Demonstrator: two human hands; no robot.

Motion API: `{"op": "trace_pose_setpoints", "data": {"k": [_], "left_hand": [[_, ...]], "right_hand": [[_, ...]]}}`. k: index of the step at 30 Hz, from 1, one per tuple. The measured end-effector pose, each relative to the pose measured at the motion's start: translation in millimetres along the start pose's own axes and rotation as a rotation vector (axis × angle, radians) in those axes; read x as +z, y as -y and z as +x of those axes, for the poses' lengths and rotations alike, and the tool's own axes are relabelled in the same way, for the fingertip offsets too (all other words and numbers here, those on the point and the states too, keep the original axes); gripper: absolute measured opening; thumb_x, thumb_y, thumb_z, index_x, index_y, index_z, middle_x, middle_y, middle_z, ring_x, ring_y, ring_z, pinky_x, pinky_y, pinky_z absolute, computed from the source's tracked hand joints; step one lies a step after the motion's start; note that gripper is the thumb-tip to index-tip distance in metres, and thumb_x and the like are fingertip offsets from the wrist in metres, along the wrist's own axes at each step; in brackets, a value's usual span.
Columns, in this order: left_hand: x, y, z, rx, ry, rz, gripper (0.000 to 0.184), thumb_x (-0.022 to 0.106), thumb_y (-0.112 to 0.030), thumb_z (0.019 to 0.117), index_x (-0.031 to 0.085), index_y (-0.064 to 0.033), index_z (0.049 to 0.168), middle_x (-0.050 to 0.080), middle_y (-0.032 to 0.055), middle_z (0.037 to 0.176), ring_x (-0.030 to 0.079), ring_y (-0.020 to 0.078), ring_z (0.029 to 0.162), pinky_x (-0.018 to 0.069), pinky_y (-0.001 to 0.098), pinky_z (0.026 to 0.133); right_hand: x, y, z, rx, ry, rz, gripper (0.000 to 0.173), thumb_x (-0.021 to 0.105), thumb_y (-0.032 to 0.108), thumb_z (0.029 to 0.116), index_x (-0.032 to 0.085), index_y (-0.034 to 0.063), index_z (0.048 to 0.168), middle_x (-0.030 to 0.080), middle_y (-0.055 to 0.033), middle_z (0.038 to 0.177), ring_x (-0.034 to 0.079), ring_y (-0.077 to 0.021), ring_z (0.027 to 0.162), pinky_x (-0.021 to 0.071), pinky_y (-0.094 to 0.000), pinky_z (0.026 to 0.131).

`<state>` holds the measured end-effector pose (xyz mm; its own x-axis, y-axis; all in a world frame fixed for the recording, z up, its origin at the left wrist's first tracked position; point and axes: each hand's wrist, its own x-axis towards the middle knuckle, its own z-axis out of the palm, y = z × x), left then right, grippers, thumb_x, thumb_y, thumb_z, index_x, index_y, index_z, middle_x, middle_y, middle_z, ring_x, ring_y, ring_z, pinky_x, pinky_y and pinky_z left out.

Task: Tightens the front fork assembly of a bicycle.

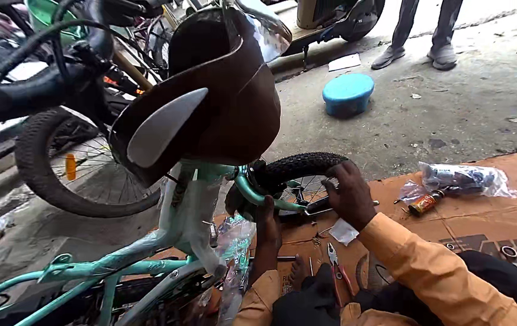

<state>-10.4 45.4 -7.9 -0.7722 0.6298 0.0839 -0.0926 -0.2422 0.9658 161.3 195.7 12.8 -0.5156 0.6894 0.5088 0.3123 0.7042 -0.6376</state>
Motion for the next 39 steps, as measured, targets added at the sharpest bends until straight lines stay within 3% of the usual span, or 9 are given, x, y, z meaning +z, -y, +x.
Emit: {"op": "trace_pose_setpoints", "data": {"k": [2,5,8,11,19,23,31,35,39], "left_hand": [[0.5,12.0,7.7,0.008,0.021,-0.085,0.058,0.062,-0.049,0.0976,0.049,-0.0099,0.139,0.062,0.0071,0.13,0.06,0.0189,0.12,0.0495,0.0409,0.106],[6.5,18.3,9.8,0.003,0.034,-0.164,0.081,0.074,-0.066,0.0812,0.05,-0.0144,0.139,0.063,0.0057,0.131,0.061,0.0213,0.122,0.0509,0.0437,0.106],[5.8,23.6,20.7,-0.009,0.076,-0.153,0.102,0.074,-0.08,0.0652,0.05,-0.0126,0.138,0.066,0.008,0.128,0.063,0.0234,0.119,0.0519,0.0439,0.104],[5.5,25.9,23.4,0.032,0.144,-0.184,0.094,0.075,-0.079,0.0658,0.056,-0.0128,0.131,0.07,0.0094,0.12,0.066,0.0236,0.115,0.0522,0.0424,0.103],[-2.8,37.2,21.9,0.011,0.197,-0.258,0.08,0.08,-0.066,0.0745,0.057,-0.0177,0.134,0.067,0.0043,0.126,0.063,0.0221,0.12,0.0492,0.0424,0.108],[12.7,37.8,27.4,0.087,0.13,-0.31,0.065,0.077,-0.067,0.0773,0.064,-0.0154,0.115,0.071,0.0031,0.102,0.068,0.0179,0.098,0.055,0.0383,0.095],[12.8,40.2,23.0,0.109,0.032,-0.263,0.055,0.071,-0.071,0.08,0.064,-0.0245,0.109,0.068,-0.0049,0.095,0.066,0.0114,0.088,0.0555,0.0312,0.086],[15.2,43.4,25.2,0.145,-0.015,-0.273,0.058,0.072,-0.073,0.0761,0.065,-0.0245,0.106,0.068,-0.0058,0.089,0.066,0.0105,0.083,0.0562,0.0306,0.081],[21.3,47.4,32.7,0.183,-0.095,-0.33,0.07,0.077,-0.078,0.0656,0.063,-0.021,0.104,0.066,-0.0055,0.083,0.064,0.0082,0.075,0.0567,0.0281,0.072]], "right_hand": [[18.9,1.1,-21.7,-0.018,0.301,-0.102,0.022,0.069,0.025,0.0931,0.071,0.0078,0.107,0.068,-0.016,0.106,0.067,-0.0368,0.101,0.0557,-0.0591,0.083],[49.8,-9.0,-50.0,0.004,0.717,-0.338,0.028,0.064,0.024,0.0974,0.07,0.0111,0.121,0.07,-0.012,0.12,0.064,-0.0327,0.117,0.0408,-0.0588,0.108],[56.6,-4.3,-50.0,0.025,0.806,-0.371,0.029,0.057,0.012,0.0982,0.069,0.0141,0.124,0.07,-0.013,0.119,0.065,-0.0337,0.114,0.047,-0.0575,0.097],[49.1,5.9,-43.3,0.022,0.915,-0.39,0.03,0.052,0.01,0.1015,0.067,0.0149,0.127,0.068,-0.0161,0.117,0.066,-0.0365,0.109,0.0534,-0.0555,0.086],[64.7,-20.7,-54.8,0.068,0.874,-0.271,0.026,0.056,0.008,0.0995,0.063,0.0092,0.124,0.068,-0.0148,0.114,0.069,-0.0356,0.103,0.0569,-0.0559,0.082],[92.0,-31.6,-64.7,0.205,0.879,-0.121,0.022,0.052,0.01,0.103,0.059,0.0095,0.124,0.066,-0.0149,0.114,0.069,-0.0348,0.103,0.0572,-0.0562,0.083],[98.5,-46.9,-50.7,0.027,0.961,-0.111,0.023,0.049,0.023,0.1079,0.064,0.0099,0.121,0.067,-0.0139,0.109,0.069,-0.0326,0.102,0.0568,-0.0545,0.086],[87.0,-72.1,-46.8,0.189,1.109,-0.012,0.062,0.03,0.049,0.1113,0.067,-0.0006,0.11,0.069,-0.0229,0.104,0.067,-0.0385,0.104,0.0501,-0.0605,0.094],[68.3,-63.1,-32.0,0.211,1.279,-0.185,0.074,0.019,0.05,0.112,0.062,-0.01,0.115,0.065,-0.0328,0.111,0.064,-0.0478,0.112,0.0476,-0.0649,0.095]]}}
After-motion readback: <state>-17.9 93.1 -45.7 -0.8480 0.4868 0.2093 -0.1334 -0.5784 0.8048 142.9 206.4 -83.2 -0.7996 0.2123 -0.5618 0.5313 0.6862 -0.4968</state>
